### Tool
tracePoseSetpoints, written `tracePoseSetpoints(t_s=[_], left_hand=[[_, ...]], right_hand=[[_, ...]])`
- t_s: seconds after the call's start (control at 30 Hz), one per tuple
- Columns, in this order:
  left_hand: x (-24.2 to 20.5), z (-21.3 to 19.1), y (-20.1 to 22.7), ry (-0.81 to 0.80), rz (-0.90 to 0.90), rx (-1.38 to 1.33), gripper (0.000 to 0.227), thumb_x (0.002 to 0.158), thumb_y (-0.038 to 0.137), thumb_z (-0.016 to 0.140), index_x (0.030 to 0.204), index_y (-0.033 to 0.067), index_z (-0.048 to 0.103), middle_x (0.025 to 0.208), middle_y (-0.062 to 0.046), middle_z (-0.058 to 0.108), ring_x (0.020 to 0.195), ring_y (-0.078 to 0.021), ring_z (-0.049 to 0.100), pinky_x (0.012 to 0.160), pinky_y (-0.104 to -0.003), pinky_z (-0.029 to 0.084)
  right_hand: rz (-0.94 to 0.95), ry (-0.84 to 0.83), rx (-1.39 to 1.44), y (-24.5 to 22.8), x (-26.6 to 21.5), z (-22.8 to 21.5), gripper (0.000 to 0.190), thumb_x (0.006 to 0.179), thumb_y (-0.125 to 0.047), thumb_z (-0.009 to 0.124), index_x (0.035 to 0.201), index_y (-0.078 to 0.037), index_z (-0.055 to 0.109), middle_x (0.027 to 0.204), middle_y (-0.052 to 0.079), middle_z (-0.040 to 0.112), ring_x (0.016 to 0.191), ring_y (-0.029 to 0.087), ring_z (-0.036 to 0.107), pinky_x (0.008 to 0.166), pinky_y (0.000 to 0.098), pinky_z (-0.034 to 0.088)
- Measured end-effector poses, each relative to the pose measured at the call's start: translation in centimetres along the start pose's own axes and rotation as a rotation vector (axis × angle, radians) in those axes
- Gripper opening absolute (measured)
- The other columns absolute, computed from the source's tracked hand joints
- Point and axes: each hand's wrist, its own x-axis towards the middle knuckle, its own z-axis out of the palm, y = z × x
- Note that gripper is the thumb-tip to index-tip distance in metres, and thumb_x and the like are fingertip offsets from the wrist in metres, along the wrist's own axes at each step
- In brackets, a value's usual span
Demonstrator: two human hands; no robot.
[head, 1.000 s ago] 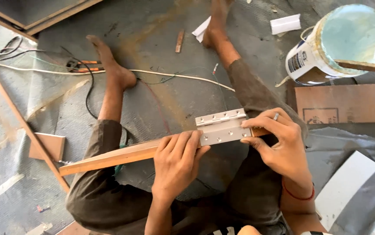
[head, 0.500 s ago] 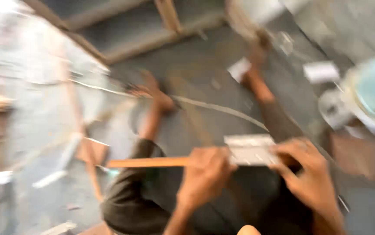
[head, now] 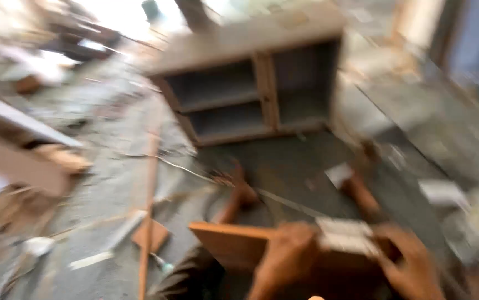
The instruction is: Attaching a long metal hinge to a wooden panel by measuring, cutting a groove with a saw and chisel, and hammering.
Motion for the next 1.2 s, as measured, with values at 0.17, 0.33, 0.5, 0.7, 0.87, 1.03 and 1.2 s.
tracePoseSetpoints(t_s=[0.17,0.33,0.5,0.7,0.87,1.03,1.2], left_hand=[[-1.5,-2.3,1.9,0.007,0.019,-0.106,0.022,0.090,0.020,0.072,0.106,0.0053,0.067,0.097,-0.014,0.071,0.085,-0.0377,0.065,0.076,-0.049,0.049],[-0.7,-2.0,1.6,0.051,0.067,-0.042,0.030,0.090,0.025,0.074,0.111,0.0031,0.068,0.101,-0.013,0.071,0.089,-0.0331,0.069,0.080,-0.044,0.051],[-0.5,-2.4,1.9,0.039,0.005,0.003,0.029,0.089,0.024,0.074,0.110,0.0040,0.071,0.097,-0.010,0.073,0.085,-0.0275,0.072,0.076,-0.038,0.051],[-0.6,-2.6,2.5,0.054,0.021,-0.007,0.030,0.089,0.023,0.075,0.110,0.0026,0.071,0.100,-0.011,0.074,0.084,-0.0271,0.072,0.076,-0.038,0.052],[-1.2,-2.2,2.4,0.041,-0.002,0.006,0.029,0.090,0.024,0.076,0.109,0.0031,0.073,0.097,-0.010,0.075,0.083,-0.0260,0.073,0.074,-0.038,0.052],[-1.3,-2.4,2.8,0.097,-0.003,-0.009,0.028,0.092,0.024,0.076,0.110,0.0027,0.072,0.101,-0.010,0.075,0.088,-0.0253,0.073,0.077,-0.037,0.053],[-1.2,-2.2,3.0,0.087,-0.005,-0.074,0.029,0.091,0.024,0.077,0.108,0.0019,0.071,0.096,-0.010,0.074,0.084,-0.0252,0.072,0.075,-0.038,0.051]], right_hand=[[0.014,0.018,0.075,-9.3,-2.7,-3.9,0.038,0.072,-0.012,0.083,0.109,-0.009,0.073,0.106,0.008,0.074,0.099,0.026,0.069,0.086,0.0364,0.053],[-0.056,0.012,0.093,-11.1,-1.8,-5.1,0.035,0.072,-0.015,0.086,0.103,-0.008,0.072,0.097,0.007,0.073,0.095,0.028,0.064,0.084,0.0374,0.052],[-0.061,0.020,0.151,-11.5,-1.8,-5.2,0.034,0.070,-0.013,0.086,0.101,-0.007,0.071,0.095,0.005,0.073,0.090,0.026,0.062,0.082,0.0372,0.051],[-0.029,-0.001,0.148,-11.2,-2.3,-5.4,0.031,0.070,-0.015,0.087,0.095,-0.007,0.070,0.090,0.004,0.071,0.088,0.024,0.062,0.080,0.0360,0.050],[-0.035,0.007,0.143,-11.5,-2.7,-5.6,0.029,0.073,-0.014,0.085,0.097,-0.007,0.070,0.092,0.004,0.070,0.089,0.024,0.063,0.081,0.0360,0.050],[-0.031,-0.036,0.117,-11.7,-2.6,-5.7,0.030,0.072,-0.013,0.085,0.097,-0.007,0.070,0.090,0.005,0.068,0.089,0.025,0.062,0.080,0.0368,0.048],[0.014,-0.031,0.117,-11.5,-2.8,-5.7,0.031,0.072,-0.012,0.085,0.099,-0.007,0.072,0.092,0.003,0.070,0.089,0.021,0.063,0.078,0.0333,0.051]])
